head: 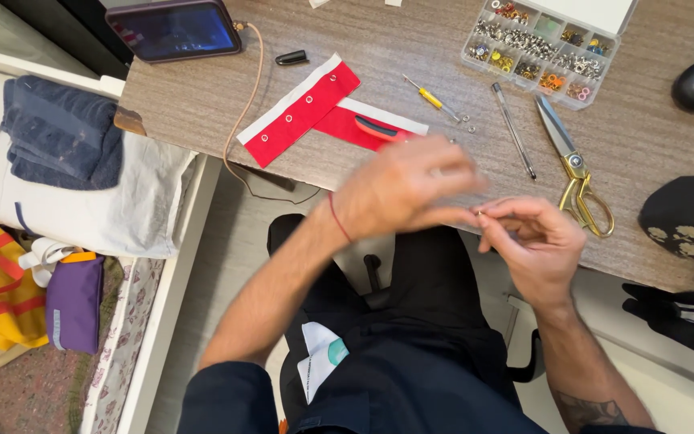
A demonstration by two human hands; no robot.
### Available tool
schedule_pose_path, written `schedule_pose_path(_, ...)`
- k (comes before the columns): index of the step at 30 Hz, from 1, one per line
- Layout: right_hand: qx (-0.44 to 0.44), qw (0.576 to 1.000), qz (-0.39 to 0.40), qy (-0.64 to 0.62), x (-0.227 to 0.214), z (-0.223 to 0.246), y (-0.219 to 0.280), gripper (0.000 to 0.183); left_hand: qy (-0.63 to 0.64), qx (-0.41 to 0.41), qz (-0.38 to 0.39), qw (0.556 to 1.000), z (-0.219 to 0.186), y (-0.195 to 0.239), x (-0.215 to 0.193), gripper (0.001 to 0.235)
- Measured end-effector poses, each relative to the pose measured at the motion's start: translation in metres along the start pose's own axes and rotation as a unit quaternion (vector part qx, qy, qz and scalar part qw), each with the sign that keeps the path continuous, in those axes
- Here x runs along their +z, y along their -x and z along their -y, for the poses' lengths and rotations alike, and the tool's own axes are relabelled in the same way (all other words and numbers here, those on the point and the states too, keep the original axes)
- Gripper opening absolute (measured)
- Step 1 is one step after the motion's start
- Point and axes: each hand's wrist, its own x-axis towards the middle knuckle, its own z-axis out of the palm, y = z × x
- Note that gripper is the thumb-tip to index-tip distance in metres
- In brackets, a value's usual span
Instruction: Attaching metal eyelets to a leather strip using a hand-held punch tool.
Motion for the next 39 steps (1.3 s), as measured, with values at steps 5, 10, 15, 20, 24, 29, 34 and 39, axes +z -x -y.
schedule_pose_path(5,0.030,0.994,-0.040,-0.097,0.000,0.014,0.003,0.023,-0.078,0.024,0.001,0.997,-0.041,-0.002,0.001,0.014)
schedule_pose_path(10,0.047,0.993,-0.105,-0.031,-0.009,0.012,0.013,0.030,-0.242,0.053,-0.005,0.969,-0.057,-0.020,-0.008,0.015)
schedule_pose_path(15,0.055,0.996,-0.062,-0.043,-0.009,0.026,0.004,0.029,-0.259,0.094,-0.055,0.960,-0.034,-0.036,-0.011,0.022)
schedule_pose_path(20,0.045,0.997,-0.009,0.061,-0.002,0.019,0.001,0.021,-0.165,-0.019,-0.059,0.984,0.040,-0.053,-0.018,0.009)
schedule_pose_path(24,-0.012,0.971,0.027,0.236,-0.004,0.004,-0.001,0.012,-0.168,-0.108,-0.022,0.980,0.111,-0.079,-0.021,0.009)
schedule_pose_path(29,-0.015,0.966,0.020,0.259,-0.003,0.007,-0.006,0.009,-0.169,-0.044,0.016,0.984,0.193,-0.102,0.019,0.015)
schedule_pose_path(34,-0.044,0.963,0.029,0.264,0.000,0.012,-0.013,0.009,-0.249,-0.005,0.066,0.966,0.221,-0.113,0.047,0.012)
schedule_pose_path(39,-0.054,0.969,0.045,0.236,0.003,0.019,-0.019,0.009,-0.213,-0.004,0.131,0.968,0.229,-0.113,0.046,0.008)
